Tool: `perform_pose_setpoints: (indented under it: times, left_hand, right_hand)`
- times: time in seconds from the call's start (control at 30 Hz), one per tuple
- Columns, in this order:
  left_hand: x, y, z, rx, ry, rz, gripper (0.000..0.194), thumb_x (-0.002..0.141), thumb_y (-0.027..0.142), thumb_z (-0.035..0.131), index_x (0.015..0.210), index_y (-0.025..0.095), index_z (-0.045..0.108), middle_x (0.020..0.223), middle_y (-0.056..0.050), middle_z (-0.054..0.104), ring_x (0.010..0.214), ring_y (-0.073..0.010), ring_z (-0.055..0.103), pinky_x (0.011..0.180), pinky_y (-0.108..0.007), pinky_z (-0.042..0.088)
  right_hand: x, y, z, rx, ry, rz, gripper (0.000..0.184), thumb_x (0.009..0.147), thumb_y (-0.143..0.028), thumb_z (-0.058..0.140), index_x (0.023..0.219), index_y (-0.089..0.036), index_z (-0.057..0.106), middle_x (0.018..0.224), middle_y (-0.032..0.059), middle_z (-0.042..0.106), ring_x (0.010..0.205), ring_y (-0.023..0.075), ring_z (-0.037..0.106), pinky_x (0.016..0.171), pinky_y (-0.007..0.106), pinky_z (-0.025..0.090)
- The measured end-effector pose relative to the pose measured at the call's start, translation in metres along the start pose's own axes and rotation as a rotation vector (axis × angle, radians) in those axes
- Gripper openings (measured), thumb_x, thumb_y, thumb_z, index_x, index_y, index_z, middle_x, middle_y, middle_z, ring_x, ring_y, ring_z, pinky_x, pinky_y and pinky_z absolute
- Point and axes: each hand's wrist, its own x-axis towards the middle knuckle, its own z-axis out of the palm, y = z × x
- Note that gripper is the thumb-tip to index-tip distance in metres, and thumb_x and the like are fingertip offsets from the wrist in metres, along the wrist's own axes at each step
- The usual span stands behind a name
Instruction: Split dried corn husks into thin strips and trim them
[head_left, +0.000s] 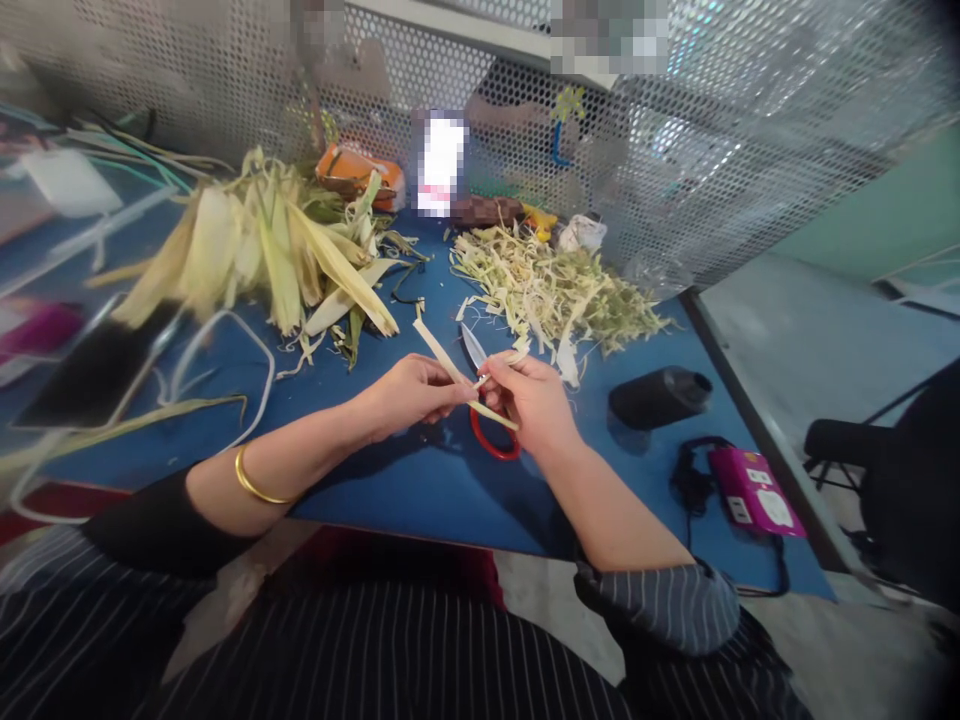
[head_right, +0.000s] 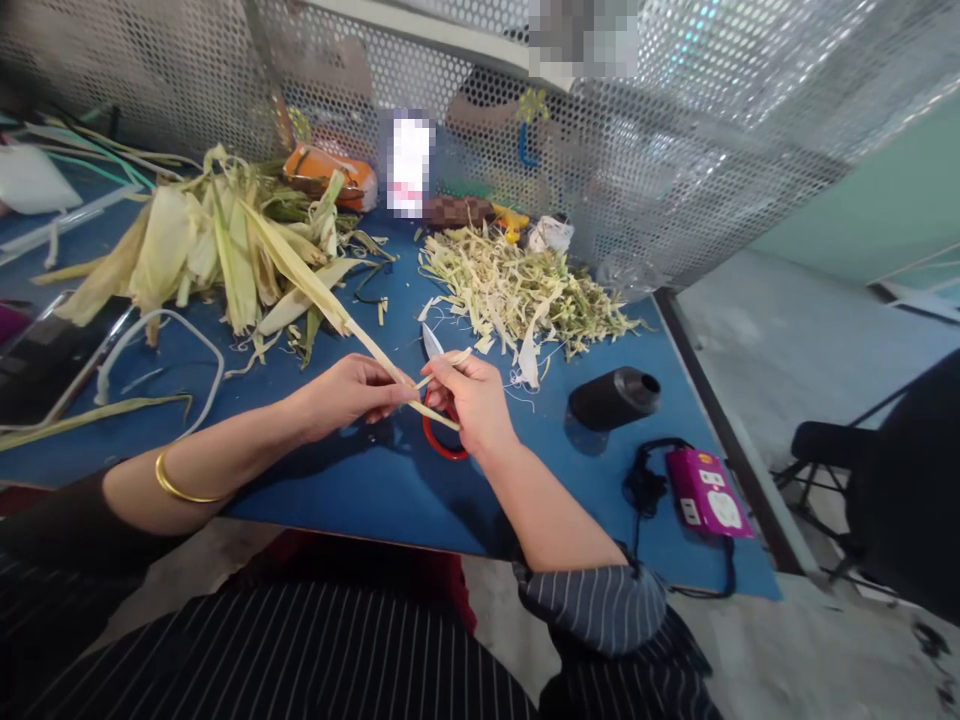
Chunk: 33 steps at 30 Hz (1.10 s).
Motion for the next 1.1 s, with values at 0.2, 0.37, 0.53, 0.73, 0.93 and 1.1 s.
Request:
perform_pose_setpoints:
  times: [0.2, 0.37, 0.53, 0.73, 0.93, 1.1]
  left_hand:
    - [0.002, -0.002, -0.002, -0.102, 0.147, 0.003, 0.026, 0.078, 0.038, 0.063, 0.073, 0.012, 0.062, 0.052, 0.004, 0.047, 0.044, -0.0053, 0.039, 0.044, -0.02, 0.032]
    - [0.002, 0.001, -0.004, -0.108, 0.105, 0.023, 0.029, 0.075, 0.042, 0.066, 0.07, 0.014, 0.059, 0.049, 0.006, 0.043, 0.041, -0.005, 0.038, 0.04, -0.019, 0.031]
    - [-0.002, 0.008, -0.006, -0.083, 0.027, -0.022, 0.024, 0.078, 0.036, 0.064, 0.068, 0.014, 0.058, 0.045, 0.007, 0.041, 0.037, -0.0042, 0.036, 0.038, -0.018, 0.028]
    - [0.0, 0.004, -0.009, -0.165, -0.055, 0.002, 0.024, 0.077, 0.035, 0.066, 0.066, 0.013, 0.061, 0.042, 0.006, 0.039, 0.038, -0.0047, 0.034, 0.038, -0.019, 0.028]
    - [0.004, -0.001, -0.014, -0.388, 0.021, -0.044, 0.025, 0.073, 0.037, 0.071, 0.078, 0.013, 0.065, 0.06, 0.001, 0.057, 0.051, -0.0076, 0.053, 0.052, -0.021, 0.045]
    - [0.003, 0.002, -0.018, -0.488, 0.003, 0.006, 0.022, 0.071, 0.025, 0.074, 0.088, 0.012, 0.068, 0.081, -0.006, 0.07, 0.076, -0.0143, 0.066, 0.078, -0.028, 0.051]
  right_hand:
    - [-0.005, -0.008, -0.006, -0.328, -0.131, -0.063, 0.036, 0.082, -0.054, 0.055, 0.082, -0.019, 0.062, 0.073, 0.0018, 0.065, 0.059, 0.0125, 0.062, 0.052, 0.024, 0.045]
    - [-0.013, -0.015, -0.001, -0.841, -0.201, -0.33, 0.024, 0.085, -0.034, 0.056, 0.066, -0.019, 0.058, 0.056, -0.0036, 0.056, 0.055, 0.0095, 0.052, 0.058, 0.024, 0.039]
    - [-0.014, -0.02, -0.006, -0.884, -0.187, -0.368, 0.025, 0.085, -0.03, 0.056, 0.063, -0.018, 0.057, 0.054, -0.0044, 0.052, 0.052, 0.0081, 0.044, 0.055, 0.022, 0.034]
    - [-0.014, -0.025, -0.014, -0.807, -0.206, -0.329, 0.026, 0.084, -0.032, 0.056, 0.062, -0.018, 0.057, 0.054, -0.0038, 0.052, 0.05, 0.0081, 0.043, 0.052, 0.022, 0.033]
    - [-0.009, -0.019, -0.015, -0.912, -0.103, -0.45, 0.025, 0.088, -0.035, 0.051, 0.07, -0.02, 0.06, 0.057, -0.0026, 0.055, 0.054, 0.0113, 0.05, 0.055, 0.025, 0.037]
    - [-0.015, -0.019, -0.013, -1.174, 0.2, -0.906, 0.02, 0.088, -0.03, 0.054, 0.103, -0.022, 0.064, 0.098, 0.008, 0.066, 0.093, 0.0223, 0.059, 0.084, 0.037, 0.041]
